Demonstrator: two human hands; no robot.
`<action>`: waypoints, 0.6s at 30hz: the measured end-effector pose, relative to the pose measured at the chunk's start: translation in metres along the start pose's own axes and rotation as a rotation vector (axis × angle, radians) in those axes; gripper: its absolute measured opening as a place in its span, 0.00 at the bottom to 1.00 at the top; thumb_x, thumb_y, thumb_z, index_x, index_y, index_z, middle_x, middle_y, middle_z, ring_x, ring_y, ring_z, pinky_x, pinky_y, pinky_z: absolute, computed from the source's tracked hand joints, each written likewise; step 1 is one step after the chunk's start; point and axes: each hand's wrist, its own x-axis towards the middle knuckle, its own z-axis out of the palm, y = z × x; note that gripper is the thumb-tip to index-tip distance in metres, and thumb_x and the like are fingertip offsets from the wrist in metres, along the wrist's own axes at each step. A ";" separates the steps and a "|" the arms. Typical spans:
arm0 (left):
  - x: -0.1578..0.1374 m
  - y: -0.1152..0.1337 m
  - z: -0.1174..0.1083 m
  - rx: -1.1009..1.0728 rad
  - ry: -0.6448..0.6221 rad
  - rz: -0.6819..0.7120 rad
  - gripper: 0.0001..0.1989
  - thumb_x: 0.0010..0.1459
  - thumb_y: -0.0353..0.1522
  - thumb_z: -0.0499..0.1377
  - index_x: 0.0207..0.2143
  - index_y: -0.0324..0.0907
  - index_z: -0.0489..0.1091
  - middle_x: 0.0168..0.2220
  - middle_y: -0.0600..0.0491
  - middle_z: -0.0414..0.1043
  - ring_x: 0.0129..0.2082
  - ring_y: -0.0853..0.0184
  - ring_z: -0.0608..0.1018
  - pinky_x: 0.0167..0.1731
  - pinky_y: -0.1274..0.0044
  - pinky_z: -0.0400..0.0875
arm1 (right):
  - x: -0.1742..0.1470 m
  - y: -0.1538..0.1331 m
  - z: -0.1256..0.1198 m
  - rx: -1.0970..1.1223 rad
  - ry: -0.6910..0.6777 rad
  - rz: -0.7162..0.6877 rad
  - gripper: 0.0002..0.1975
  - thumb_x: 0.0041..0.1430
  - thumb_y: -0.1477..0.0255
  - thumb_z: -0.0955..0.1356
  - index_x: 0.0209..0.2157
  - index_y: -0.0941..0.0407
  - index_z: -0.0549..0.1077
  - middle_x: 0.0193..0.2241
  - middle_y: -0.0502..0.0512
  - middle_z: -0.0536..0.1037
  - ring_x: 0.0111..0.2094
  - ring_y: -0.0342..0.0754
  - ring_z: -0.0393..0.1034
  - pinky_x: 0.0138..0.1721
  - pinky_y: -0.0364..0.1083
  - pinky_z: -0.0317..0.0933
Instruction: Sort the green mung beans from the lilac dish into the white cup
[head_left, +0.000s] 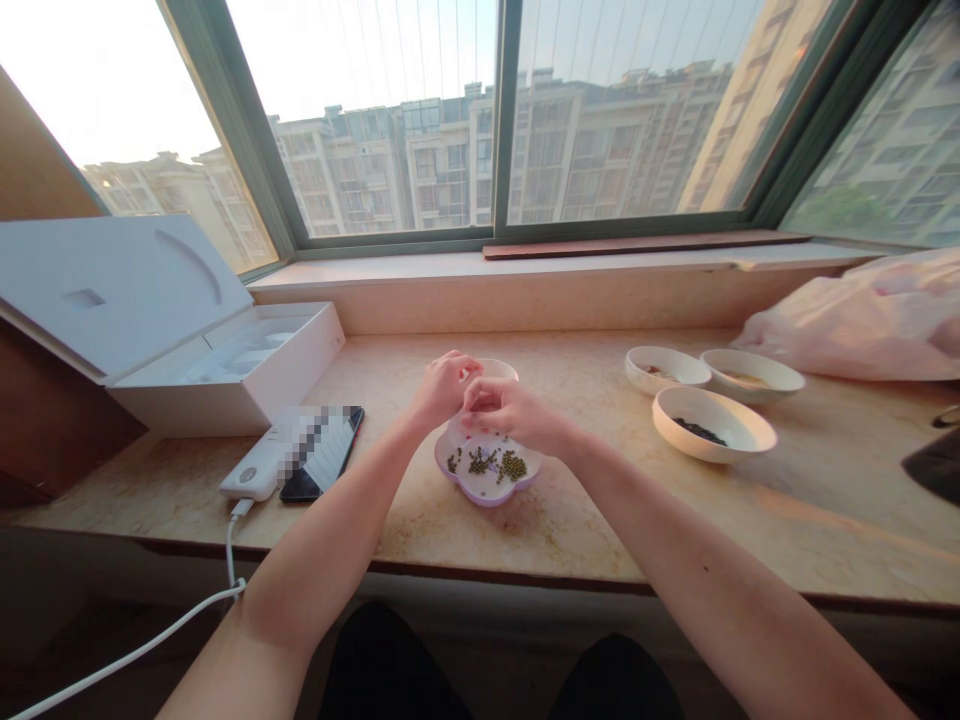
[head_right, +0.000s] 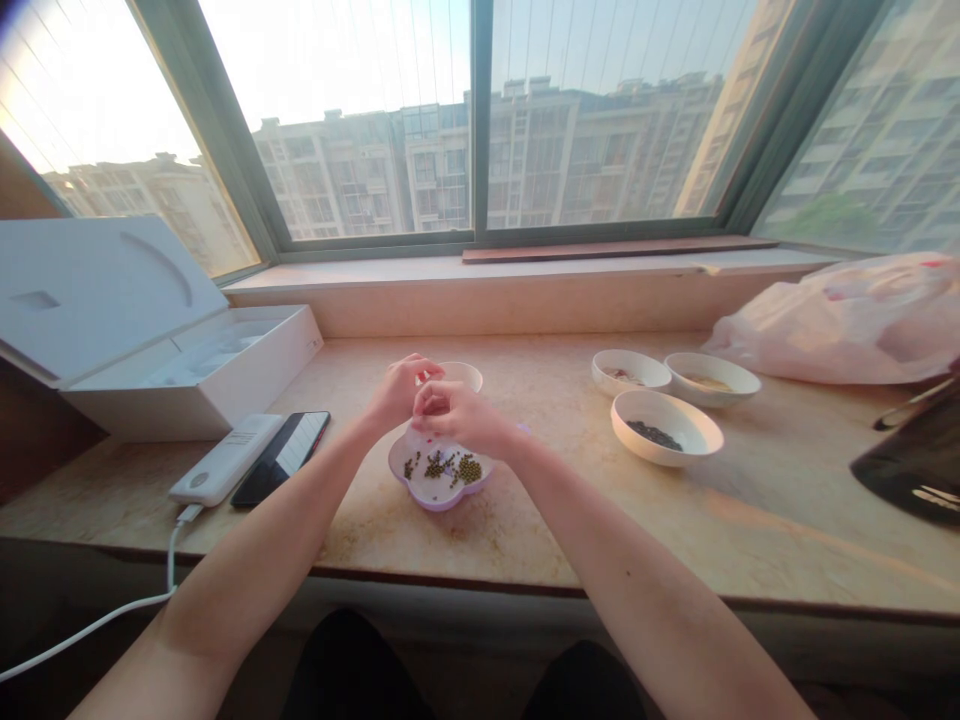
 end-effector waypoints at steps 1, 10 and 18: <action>-0.001 0.001 -0.001 0.003 -0.013 0.018 0.06 0.54 0.29 0.61 0.34 0.40 0.78 0.36 0.50 0.76 0.33 0.66 0.75 0.37 0.75 0.69 | 0.000 -0.002 -0.001 0.093 0.017 0.015 0.11 0.52 0.69 0.75 0.30 0.56 0.69 0.27 0.48 0.77 0.28 0.42 0.70 0.31 0.44 0.65; -0.009 0.017 -0.001 -0.062 -0.139 0.184 0.09 0.61 0.29 0.54 0.34 0.40 0.75 0.37 0.50 0.78 0.36 0.65 0.77 0.39 0.75 0.69 | -0.005 -0.019 -0.009 0.665 0.078 0.039 0.19 0.44 0.73 0.81 0.32 0.55 0.70 0.30 0.47 0.79 0.31 0.38 0.75 0.37 0.38 0.72; -0.013 0.019 0.006 -0.109 -0.199 0.170 0.07 0.60 0.29 0.56 0.37 0.40 0.75 0.39 0.47 0.77 0.40 0.63 0.76 0.44 0.72 0.71 | -0.010 -0.025 -0.013 0.732 0.024 -0.036 0.18 0.48 0.76 0.78 0.37 0.53 0.69 0.30 0.45 0.80 0.31 0.38 0.77 0.35 0.35 0.72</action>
